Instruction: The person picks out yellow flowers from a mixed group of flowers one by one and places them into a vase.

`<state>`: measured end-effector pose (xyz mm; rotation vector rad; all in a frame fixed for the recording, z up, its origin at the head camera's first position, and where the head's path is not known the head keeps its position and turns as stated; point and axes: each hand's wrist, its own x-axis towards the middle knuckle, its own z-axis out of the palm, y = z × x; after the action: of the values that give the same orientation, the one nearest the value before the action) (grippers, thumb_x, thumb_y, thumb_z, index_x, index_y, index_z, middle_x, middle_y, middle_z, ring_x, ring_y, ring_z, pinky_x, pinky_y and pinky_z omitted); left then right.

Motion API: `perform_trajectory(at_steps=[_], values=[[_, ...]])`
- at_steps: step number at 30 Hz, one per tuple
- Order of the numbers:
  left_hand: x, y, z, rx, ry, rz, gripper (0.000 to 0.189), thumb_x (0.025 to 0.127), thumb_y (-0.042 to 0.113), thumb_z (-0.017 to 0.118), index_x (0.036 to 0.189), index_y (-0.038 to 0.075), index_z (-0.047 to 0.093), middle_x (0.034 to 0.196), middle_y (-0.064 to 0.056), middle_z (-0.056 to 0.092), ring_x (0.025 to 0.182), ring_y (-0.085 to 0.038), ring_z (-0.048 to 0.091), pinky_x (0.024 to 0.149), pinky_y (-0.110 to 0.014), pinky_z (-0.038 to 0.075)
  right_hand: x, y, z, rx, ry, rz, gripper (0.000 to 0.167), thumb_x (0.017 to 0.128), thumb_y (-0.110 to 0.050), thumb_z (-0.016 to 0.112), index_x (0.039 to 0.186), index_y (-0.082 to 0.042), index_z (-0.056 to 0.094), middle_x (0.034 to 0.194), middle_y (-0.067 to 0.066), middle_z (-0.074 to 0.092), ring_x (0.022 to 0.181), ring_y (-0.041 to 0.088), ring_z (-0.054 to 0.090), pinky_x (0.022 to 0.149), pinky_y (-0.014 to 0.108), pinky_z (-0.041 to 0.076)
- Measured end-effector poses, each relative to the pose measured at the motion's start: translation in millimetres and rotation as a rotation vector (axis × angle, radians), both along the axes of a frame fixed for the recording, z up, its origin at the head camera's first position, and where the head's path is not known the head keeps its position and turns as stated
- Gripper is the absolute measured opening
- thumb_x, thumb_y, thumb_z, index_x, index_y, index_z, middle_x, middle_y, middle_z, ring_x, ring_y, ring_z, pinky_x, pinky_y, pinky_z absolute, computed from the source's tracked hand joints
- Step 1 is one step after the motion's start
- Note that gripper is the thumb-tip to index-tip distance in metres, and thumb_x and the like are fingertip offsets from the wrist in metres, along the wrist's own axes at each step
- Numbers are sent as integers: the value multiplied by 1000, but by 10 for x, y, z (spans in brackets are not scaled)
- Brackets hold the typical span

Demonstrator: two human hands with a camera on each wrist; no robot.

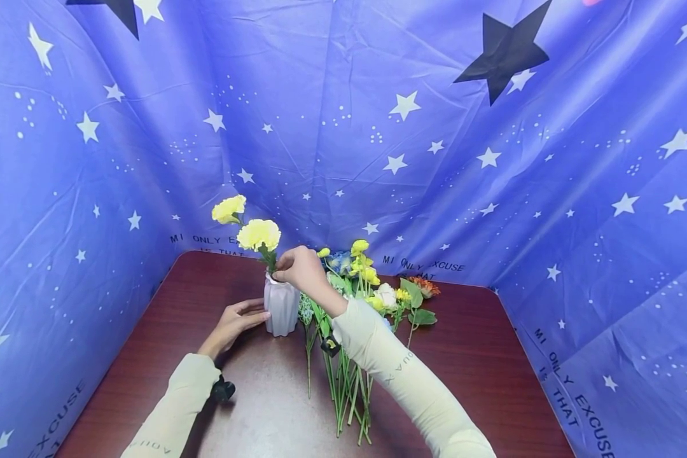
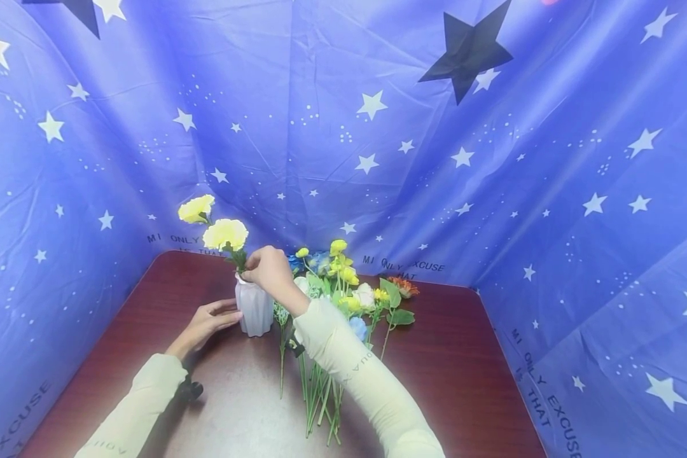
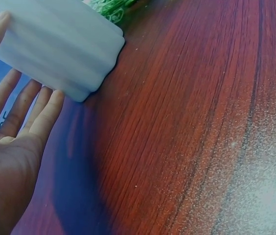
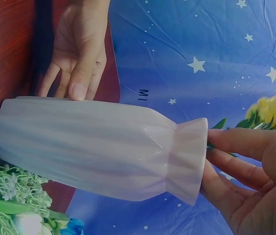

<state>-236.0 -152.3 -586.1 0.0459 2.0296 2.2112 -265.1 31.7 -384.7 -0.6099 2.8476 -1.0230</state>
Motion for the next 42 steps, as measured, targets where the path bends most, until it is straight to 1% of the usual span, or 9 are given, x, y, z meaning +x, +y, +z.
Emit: perform_trajectory(at_steps=[4,6,9,14,18,25,32,37,42], values=[[-1,-9,4,-29,1,3,60,92,9,75,142,-13,49,138,-33,58,107,-4,67,93,-20,57,6,10,-6,-8,11,6,7,87,-12,80,92,-7,81,91,6,80,84,20,74,73,23,57],[-6,-12,13,-42,1,9,60,91,10,76,141,-12,51,137,-33,59,110,-9,67,92,-20,57,7,12,-2,6,21,8,7,88,-13,79,92,-8,81,92,5,80,85,20,74,72,22,57],[-16,-15,38,-57,11,2,60,91,10,76,141,-12,51,137,-33,59,109,-9,67,92,-20,57,7,6,4,46,32,1,7,88,-13,79,94,-9,82,95,4,80,89,20,75,75,24,58],[-32,-19,69,-50,10,-26,61,91,9,75,141,-14,49,137,-34,58,104,-4,67,92,-19,56,3,-15,7,115,41,-12,6,88,-15,80,93,-12,83,97,2,80,91,20,75,78,28,60],[-42,-19,75,-38,-4,-35,60,92,7,74,141,-15,48,137,-34,57,103,-3,66,91,-18,56,4,-18,11,129,33,-15,7,87,-15,81,93,-12,83,98,1,80,93,20,75,81,29,60],[-34,-16,92,-24,-17,-46,61,93,7,73,143,-15,45,139,-34,55,104,-3,66,92,-19,56,26,12,29,60,-6,11,13,86,-11,81,98,-7,81,99,7,80,93,22,75,83,29,60],[-21,-15,89,-35,-34,-42,63,94,10,73,145,-13,45,141,-33,54,110,-7,65,94,-20,56,45,64,56,5,-47,45,16,87,-10,80,102,-4,80,102,10,79,95,24,75,84,30,61],[-3,-5,93,-33,-33,-36,61,95,9,72,145,-13,45,142,-33,54,112,-8,64,96,-20,56,61,135,121,-35,-71,53,18,85,-9,81,102,-3,79,102,11,79,95,25,75,86,30,60],[1,0,99,-20,-33,-33,61,95,8,72,145,-13,44,142,-34,53,112,-8,65,97,-21,56,38,291,217,-80,-94,51,22,85,-9,81,105,-3,78,102,11,79,93,24,75,82,27,61]])
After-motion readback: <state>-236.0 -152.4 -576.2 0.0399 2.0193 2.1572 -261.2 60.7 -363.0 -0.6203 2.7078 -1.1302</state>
